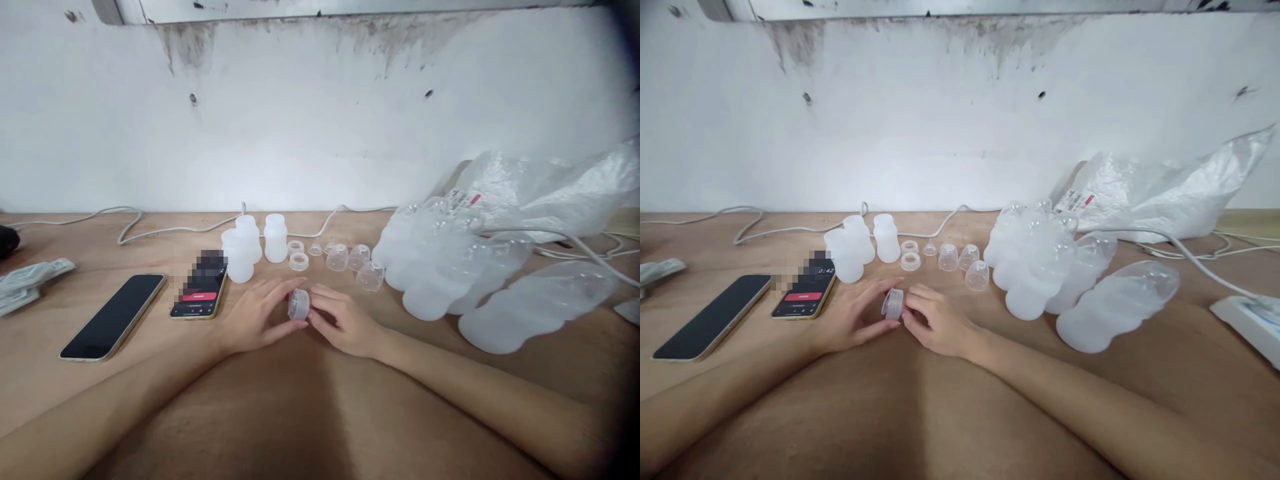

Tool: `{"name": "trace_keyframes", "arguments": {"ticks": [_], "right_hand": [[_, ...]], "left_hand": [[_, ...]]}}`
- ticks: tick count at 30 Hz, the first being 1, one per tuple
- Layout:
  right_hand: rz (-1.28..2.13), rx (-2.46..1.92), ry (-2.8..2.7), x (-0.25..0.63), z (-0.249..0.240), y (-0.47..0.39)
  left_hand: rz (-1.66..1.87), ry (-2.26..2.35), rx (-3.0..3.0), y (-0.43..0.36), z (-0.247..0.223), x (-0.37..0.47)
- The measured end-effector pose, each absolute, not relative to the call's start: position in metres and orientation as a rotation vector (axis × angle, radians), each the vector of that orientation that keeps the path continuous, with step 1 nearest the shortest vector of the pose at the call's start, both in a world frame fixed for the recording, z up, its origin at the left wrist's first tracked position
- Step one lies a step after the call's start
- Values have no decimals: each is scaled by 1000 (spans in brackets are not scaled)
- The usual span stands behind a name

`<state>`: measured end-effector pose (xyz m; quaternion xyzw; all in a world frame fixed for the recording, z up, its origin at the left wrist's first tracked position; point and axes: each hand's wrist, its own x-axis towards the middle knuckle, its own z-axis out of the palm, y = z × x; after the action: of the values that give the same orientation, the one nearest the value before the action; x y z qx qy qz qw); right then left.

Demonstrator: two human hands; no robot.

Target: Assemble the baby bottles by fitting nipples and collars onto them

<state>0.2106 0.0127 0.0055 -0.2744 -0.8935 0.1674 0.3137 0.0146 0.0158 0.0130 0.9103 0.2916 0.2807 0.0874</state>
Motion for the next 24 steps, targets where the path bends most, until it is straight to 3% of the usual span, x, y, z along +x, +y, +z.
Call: {"name": "trace_keyframes", "arguments": {"ticks": [24], "right_hand": [[158,-656,-2228,208,5,9]], "left_hand": [[857,903,2685,15,14,13]]}}
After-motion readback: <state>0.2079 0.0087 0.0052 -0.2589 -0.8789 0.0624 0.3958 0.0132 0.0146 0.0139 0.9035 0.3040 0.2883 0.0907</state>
